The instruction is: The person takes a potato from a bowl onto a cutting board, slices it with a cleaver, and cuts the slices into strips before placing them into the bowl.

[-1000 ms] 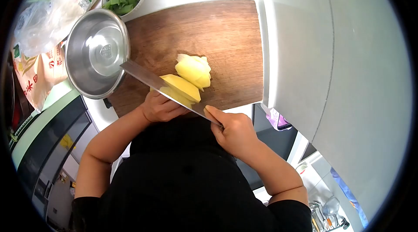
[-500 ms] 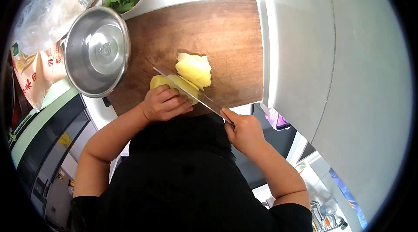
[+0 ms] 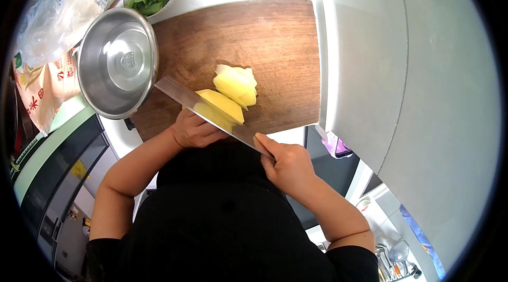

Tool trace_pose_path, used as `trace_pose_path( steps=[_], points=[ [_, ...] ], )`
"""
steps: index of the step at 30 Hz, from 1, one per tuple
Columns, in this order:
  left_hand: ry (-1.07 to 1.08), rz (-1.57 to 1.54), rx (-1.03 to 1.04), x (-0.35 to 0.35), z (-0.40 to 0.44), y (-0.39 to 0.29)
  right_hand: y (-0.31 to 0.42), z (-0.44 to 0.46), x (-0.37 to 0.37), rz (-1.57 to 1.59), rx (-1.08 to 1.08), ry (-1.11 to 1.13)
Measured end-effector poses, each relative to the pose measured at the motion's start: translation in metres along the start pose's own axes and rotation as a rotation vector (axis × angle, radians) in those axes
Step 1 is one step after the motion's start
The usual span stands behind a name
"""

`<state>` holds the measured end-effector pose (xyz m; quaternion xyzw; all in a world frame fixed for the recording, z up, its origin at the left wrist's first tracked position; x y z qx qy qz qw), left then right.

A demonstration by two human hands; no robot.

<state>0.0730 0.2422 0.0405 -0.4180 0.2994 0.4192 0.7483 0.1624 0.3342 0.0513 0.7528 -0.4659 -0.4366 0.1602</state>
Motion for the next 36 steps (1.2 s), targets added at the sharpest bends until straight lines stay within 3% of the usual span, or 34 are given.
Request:
trace_pose_path(
  steps=[21, 27, 36],
  points=[
    [0.032, 0.031, 0.000, 0.010, -0.004, -0.002, -0.012, 0.036, 0.027, -0.223, 0.059, -0.011],
    [-0.034, 0.003, 0.001, 0.006, -0.005, -0.004, -0.026, 0.049, 0.029, -0.170, 0.113, -0.034],
    [0.059, 0.018, -0.011, 0.006, -0.010, -0.005, 0.000, 0.020, -0.003, 0.109, -0.037, -0.104]
  ],
)
Point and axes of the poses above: each hand's wrist, its own z-axis towards the middle knuckle, its own x-axis out of the palm, y = z × x, the point moved 10 cm from there along z, towards the middle knuckle, and after that the axes turned 12 degrees about y, right-handed, at the moved point
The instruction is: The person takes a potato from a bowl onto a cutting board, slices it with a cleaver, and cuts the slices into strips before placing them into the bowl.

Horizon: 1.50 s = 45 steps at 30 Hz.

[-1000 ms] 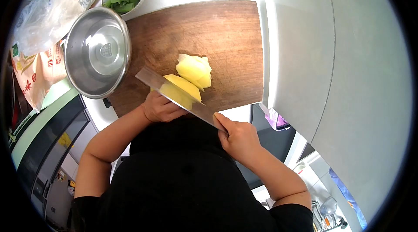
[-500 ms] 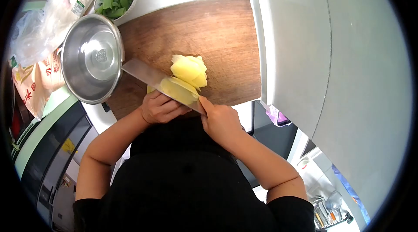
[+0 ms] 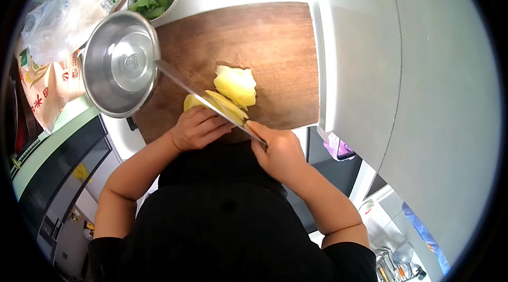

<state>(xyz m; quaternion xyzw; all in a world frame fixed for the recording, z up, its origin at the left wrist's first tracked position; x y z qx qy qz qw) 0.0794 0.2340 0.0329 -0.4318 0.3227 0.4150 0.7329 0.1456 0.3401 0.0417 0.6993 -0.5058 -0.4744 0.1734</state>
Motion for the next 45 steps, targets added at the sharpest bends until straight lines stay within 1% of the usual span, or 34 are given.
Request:
trace_pose_path(
  steps=[2, 7, 9, 11, 13, 15, 18, 20, 25, 27, 28, 30, 36, 40, 43, 45],
  points=[
    [0.038, 0.008, -0.003, 0.002, 0.002, 0.000, 0.009, -0.008, -0.004, -0.062, -0.036, -0.009],
    [0.034, 0.003, -0.028, -0.002, 0.006, 0.002, 0.010, -0.019, -0.004, -0.142, -0.046, 0.005],
    [0.156, -0.178, -0.120, 0.013, 0.002, 0.014, 0.010, -0.020, -0.003, -0.164, -0.055, 0.001],
    [0.144, -0.244, -0.130, 0.014, 0.003, 0.019, 0.013, -0.022, -0.004, -0.218, -0.102, -0.024],
    [0.134, -0.314, -0.135, 0.016, 0.004, 0.022, 0.012, -0.023, -0.005, -0.240, -0.086, -0.012],
    [0.188, -0.516, -0.204, 0.026, 0.002, 0.032, 0.009, -0.025, -0.005, -0.261, -0.070, 0.003],
    [0.229, -0.579, -0.178, 0.038, -0.006, 0.032, 0.005, -0.029, -0.003, -0.276, -0.065, 0.054],
    [0.238, -0.584, -0.164, 0.039, -0.007, 0.031, 0.001, -0.031, -0.001, -0.284, -0.030, 0.106],
    [0.272, -0.566, -0.127, 0.036, -0.003, 0.027, -0.002, -0.034, -0.001, -0.318, -0.009, 0.123],
    [0.211, -0.424, -0.088, 0.027, -0.002, 0.023, -0.002, -0.034, -0.001, -0.324, -0.011, 0.123],
    [0.212, -0.423, -0.091, 0.026, -0.001, 0.024, -0.003, -0.034, -0.001, -0.318, -0.009, 0.123],
    [0.191, -0.520, -0.112, 0.024, 0.002, 0.028, -0.003, -0.033, -0.001, -0.313, -0.008, 0.125],
    [0.195, -0.550, -0.090, 0.023, 0.005, 0.030, -0.002, -0.031, -0.001, -0.291, 0.013, 0.122],
    [0.173, -0.518, -0.096, 0.025, -0.001, 0.030, 0.000, -0.026, 0.000, -0.309, 0.023, 0.133],
    [0.197, -0.528, -0.105, 0.030, -0.002, 0.030, -0.001, -0.025, 0.003, -0.315, 0.036, 0.144],
    [0.186, -0.487, -0.062, 0.027, 0.000, 0.026, -0.001, -0.023, 0.005, -0.315, 0.033, 0.135]
  ],
)
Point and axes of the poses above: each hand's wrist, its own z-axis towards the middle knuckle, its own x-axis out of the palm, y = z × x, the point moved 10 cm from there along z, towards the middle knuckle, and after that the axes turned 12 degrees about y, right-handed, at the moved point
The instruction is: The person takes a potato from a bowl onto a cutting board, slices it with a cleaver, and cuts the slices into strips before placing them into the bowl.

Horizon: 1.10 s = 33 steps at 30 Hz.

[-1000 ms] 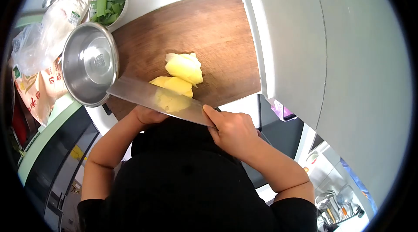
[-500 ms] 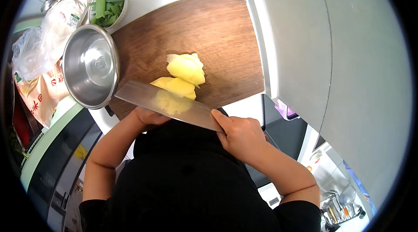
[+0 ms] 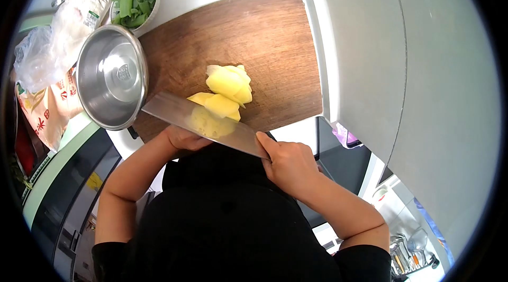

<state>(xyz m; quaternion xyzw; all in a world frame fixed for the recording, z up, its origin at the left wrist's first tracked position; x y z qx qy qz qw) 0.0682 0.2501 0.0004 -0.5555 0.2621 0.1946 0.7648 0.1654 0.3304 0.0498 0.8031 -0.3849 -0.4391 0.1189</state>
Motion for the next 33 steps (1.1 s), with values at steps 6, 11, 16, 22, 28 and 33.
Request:
trace_pose_path(
  steps=[6, 11, 16, 22, 28, 33],
  points=[
    [-0.015, -0.032, -0.051, -0.001, -0.005, 0.004, 0.000, 0.010, 0.007, -0.018, -0.016, -0.054],
    [-0.096, 0.280, 0.058, -0.015, 0.004, -0.019, -0.009, 0.022, 0.014, 0.008, 0.081, 0.011],
    [-0.117, 0.425, 0.095, -0.016, 0.008, -0.031, -0.011, 0.032, 0.016, 0.027, 0.070, -0.011],
    [-0.129, 0.402, 0.147, -0.013, 0.005, -0.034, -0.022, 0.055, 0.031, 0.012, 0.107, -0.017],
    [-0.153, 0.397, 0.167, -0.013, -0.001, -0.034, -0.027, 0.055, 0.023, 0.150, 0.078, -0.013],
    [-0.210, 0.398, 0.160, -0.017, 0.002, -0.035, -0.025, 0.045, 0.006, 0.295, 0.086, -0.045]
  ],
)
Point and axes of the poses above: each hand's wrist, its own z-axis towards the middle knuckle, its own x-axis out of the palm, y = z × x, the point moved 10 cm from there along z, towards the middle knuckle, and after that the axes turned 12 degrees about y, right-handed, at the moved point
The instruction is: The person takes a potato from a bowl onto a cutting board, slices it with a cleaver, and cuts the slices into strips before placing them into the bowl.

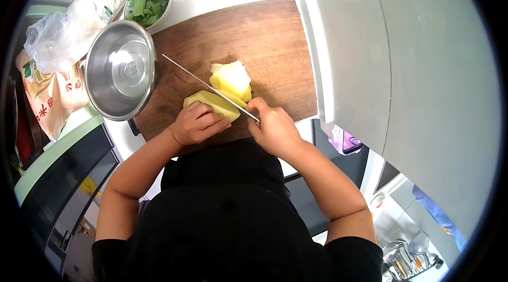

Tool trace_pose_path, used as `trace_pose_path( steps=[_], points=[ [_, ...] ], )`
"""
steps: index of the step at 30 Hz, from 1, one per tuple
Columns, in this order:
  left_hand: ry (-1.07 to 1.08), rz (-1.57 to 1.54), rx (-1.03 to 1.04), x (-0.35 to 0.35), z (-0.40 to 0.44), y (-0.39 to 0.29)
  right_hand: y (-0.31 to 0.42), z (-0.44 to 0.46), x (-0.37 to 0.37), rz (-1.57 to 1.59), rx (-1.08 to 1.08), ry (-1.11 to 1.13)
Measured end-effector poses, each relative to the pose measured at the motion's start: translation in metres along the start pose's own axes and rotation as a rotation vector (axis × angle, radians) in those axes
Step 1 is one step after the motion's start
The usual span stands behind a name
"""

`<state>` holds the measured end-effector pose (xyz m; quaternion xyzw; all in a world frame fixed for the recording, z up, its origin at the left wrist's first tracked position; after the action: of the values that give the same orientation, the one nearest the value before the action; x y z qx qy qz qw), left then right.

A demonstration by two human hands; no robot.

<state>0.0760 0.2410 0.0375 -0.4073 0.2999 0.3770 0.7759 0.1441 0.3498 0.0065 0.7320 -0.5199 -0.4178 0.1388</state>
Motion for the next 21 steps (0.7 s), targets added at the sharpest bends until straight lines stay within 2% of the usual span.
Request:
trace_pose_path(
  steps=[3, 5, 9, 11, 12, 14, 16, 19, 21],
  points=[
    [0.009, 0.005, -0.003, 0.000, 0.000, 0.000, -0.008, -0.002, 0.005, 0.006, 0.119, 0.083],
    [0.037, 0.008, -0.007, 0.004, -0.004, 0.001, -0.004, -0.001, 0.011, 0.017, -0.046, 0.082],
    [0.058, 0.016, -0.011, 0.006, -0.006, 0.001, 0.007, -0.006, 0.003, -0.026, -0.090, 0.049],
    [0.079, 0.006, -0.016, 0.007, -0.006, 0.001, -0.001, -0.013, -0.003, 0.010, 0.108, 0.078],
    [0.100, -0.003, -0.015, 0.010, -0.006, 0.001, -0.001, -0.016, -0.003, 0.010, 0.109, 0.081],
    [0.060, -0.006, -0.010, 0.009, -0.005, 0.002, 0.020, -0.024, -0.012, -0.002, -0.116, 0.003],
    [0.020, -0.007, -0.003, 0.004, -0.003, 0.001, 0.029, -0.032, -0.015, 0.009, -0.163, -0.007],
    [0.065, -0.127, -0.097, 0.007, -0.002, 0.011, 0.040, -0.039, -0.016, 0.027, -0.232, -0.020],
    [0.069, -0.261, -0.159, 0.011, -0.004, 0.021, 0.046, -0.042, -0.017, -0.079, -0.257, -0.041]
  ],
)
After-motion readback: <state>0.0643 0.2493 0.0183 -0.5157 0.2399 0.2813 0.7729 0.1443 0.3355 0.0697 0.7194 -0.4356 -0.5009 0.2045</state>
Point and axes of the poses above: each hand's wrist, its own z-axis towards the middle knuckle, its own x-axis out of the palm, y = z × x, the point moved 10 cm from there along z, towards the middle knuckle, and after that the axes turned 12 degrees about y, right-handed, at the moved point
